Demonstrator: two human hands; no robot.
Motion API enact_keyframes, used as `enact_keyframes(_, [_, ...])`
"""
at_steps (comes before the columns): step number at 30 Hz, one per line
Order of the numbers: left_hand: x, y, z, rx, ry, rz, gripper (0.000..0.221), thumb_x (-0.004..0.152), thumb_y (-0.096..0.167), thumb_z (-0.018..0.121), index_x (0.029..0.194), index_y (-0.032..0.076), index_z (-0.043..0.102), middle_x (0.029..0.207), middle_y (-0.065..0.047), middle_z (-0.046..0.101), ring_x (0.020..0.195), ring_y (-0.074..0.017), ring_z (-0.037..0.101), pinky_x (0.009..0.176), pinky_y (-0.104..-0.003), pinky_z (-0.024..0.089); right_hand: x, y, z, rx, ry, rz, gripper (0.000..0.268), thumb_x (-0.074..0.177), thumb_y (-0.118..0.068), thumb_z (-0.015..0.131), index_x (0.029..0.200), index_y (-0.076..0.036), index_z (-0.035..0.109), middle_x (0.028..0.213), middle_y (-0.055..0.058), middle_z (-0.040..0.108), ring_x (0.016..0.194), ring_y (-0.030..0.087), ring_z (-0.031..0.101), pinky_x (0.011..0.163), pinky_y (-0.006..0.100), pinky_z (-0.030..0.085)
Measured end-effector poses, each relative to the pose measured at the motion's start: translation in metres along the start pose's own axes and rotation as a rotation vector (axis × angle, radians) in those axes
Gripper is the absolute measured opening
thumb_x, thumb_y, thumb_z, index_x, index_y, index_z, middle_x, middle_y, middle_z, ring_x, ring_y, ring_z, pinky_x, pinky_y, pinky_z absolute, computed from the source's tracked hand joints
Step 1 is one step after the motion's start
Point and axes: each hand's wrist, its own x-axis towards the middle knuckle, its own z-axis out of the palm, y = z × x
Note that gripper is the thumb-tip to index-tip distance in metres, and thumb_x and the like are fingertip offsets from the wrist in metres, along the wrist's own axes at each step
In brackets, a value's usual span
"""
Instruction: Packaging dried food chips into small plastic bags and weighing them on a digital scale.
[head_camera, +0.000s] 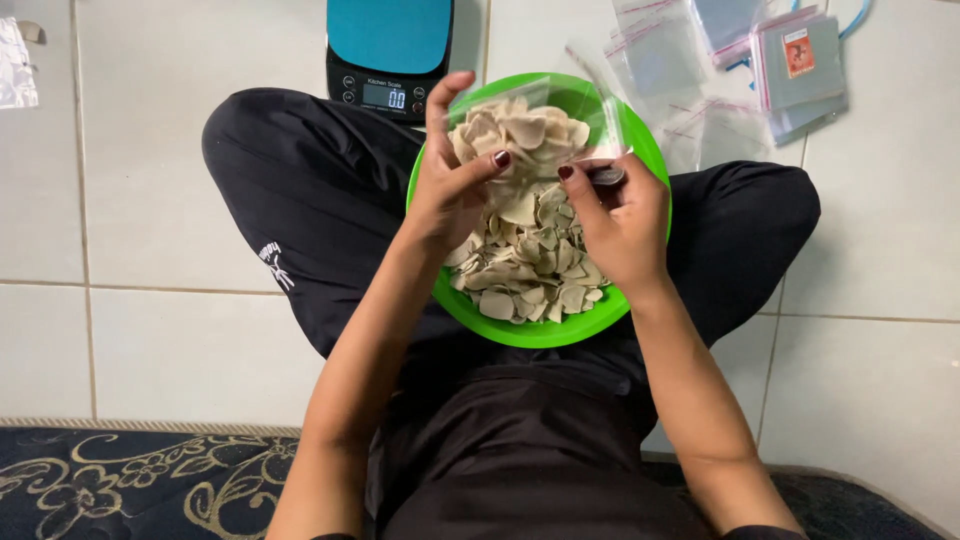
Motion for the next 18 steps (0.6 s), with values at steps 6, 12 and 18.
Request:
enact_keyframes(6, [0.021, 0.022, -0.020, 0.225, -0.104, 0.056, 0.073, 0.089, 0.000, 0.085, 0.146, 0.021, 0.044, 0.132, -0.018, 0.051, 0.105, -0.0235, 0.064, 0.084, -0.031, 0.060, 0.019, -0.013, -0.003, -0.013, -0.069, -0.094, 0.012, 0.106, -0.014, 0.069, 0.105, -0.002, 0.065, 0.088, 0.006, 0.064, 0.078, 0.015, 0.057, 0.070, 0.029, 0.048])
enact_keyframes(12, [0.033, 0.054, -0.006, 0.744, -0.208, 0.091, 0.029, 0.097, 0.015, 0.077, 0.123, 0.009, 0.065, 0.123, -0.005, 0.068, 0.118, -0.0161, 0.066, 0.101, -0.030, 0.061, 0.035, -0.024, -0.002, -0.021, -0.153, -0.219, 0.009, 0.108, -0.007, 0.067, 0.105, -0.001, 0.061, 0.092, 0.010, 0.064, 0.073, 0.017, 0.054, 0.062, 0.029, 0.043])
enact_keyframes(18, [0.052, 0.066, -0.014, 0.735, -0.253, 0.146, 0.017, 0.101, 0.015, 0.074, 0.112, 0.007, 0.065, 0.106, -0.006, 0.070, 0.096, -0.0136, 0.069, 0.087, -0.024, 0.059, 0.060, -0.013, 0.001, -0.031, -0.206, -0.248, 0.007, 0.110, -0.006, 0.067, 0.108, -0.002, 0.061, 0.101, 0.013, 0.067, 0.080, 0.019, 0.058, 0.064, 0.030, 0.048])
